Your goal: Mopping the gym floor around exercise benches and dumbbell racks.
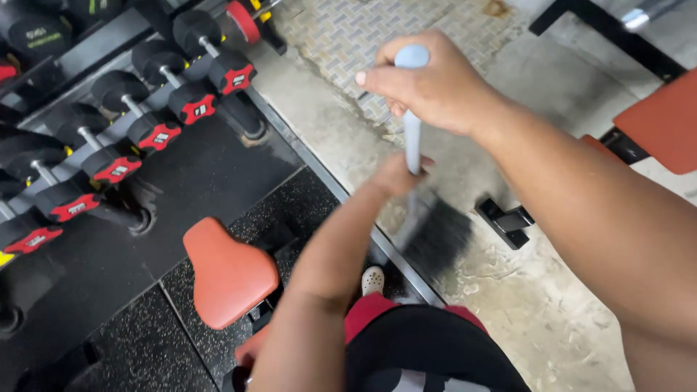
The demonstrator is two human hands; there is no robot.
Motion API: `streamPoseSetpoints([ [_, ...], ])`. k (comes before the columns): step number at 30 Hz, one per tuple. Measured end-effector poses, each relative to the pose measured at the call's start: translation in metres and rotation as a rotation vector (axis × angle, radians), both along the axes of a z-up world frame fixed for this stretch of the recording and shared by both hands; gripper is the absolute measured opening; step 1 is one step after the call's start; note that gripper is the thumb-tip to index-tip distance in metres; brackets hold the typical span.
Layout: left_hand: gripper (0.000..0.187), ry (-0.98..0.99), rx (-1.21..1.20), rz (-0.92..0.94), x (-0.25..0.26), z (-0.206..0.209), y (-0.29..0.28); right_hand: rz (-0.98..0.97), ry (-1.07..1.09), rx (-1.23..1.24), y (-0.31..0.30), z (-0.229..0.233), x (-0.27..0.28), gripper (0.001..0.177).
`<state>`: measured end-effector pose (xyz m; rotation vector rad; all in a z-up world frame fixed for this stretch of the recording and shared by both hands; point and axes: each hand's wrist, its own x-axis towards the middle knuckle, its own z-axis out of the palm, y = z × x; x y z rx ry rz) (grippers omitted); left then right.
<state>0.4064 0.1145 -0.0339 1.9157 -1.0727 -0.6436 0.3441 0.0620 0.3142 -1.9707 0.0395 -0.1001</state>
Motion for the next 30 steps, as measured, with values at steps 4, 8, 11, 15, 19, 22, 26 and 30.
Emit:
streamPoseSetpoints([
  [4, 0.036, -0.122, 0.141, 0.067, 0.068, 0.056, 0.038, 0.054, -0.192, -0.028, 0.007, 0.004, 0.012, 0.031],
  [8, 0.022, -0.397, 0.156, 0.113, 0.124, 0.029, 0.044, 0.088, -0.369, -0.117, -0.005, -0.016, 0.001, 0.033],
  [11, 0.027, -0.426, 0.112, 0.303, 0.111, 0.047, 0.046, 0.092, -0.384, -0.004, -0.010, -0.029, -0.018, 0.030],
  [15, 0.032, -0.452, 0.147, 0.253, 0.095, 0.040, 0.035, 0.004, -0.379, 0.051, -0.015, -0.040, -0.042, 0.029],
  [19, 0.032, -0.406, 0.096, 0.221, 0.057, 0.014, 0.008, -0.049, -0.321, 0.062, -0.030, -0.039, -0.065, 0.028],
  [22, 0.033, -0.333, 0.108, 0.194, 0.012, 0.006, -0.015, -0.090, -0.239, 0.031, -0.044, -0.033, -0.079, 0.026],
  [26, 0.033, -0.146, 0.074, 0.180, -0.063, -0.002, -0.046, -0.210, -0.070, 0.055, -0.066, -0.030, -0.093, 0.021],
  [30, 0.040, 0.061, 0.035, 0.066, -0.111, 0.008, -0.082, -0.312, 0.068, 0.015, -0.087, -0.006, -0.095, 0.016],
])
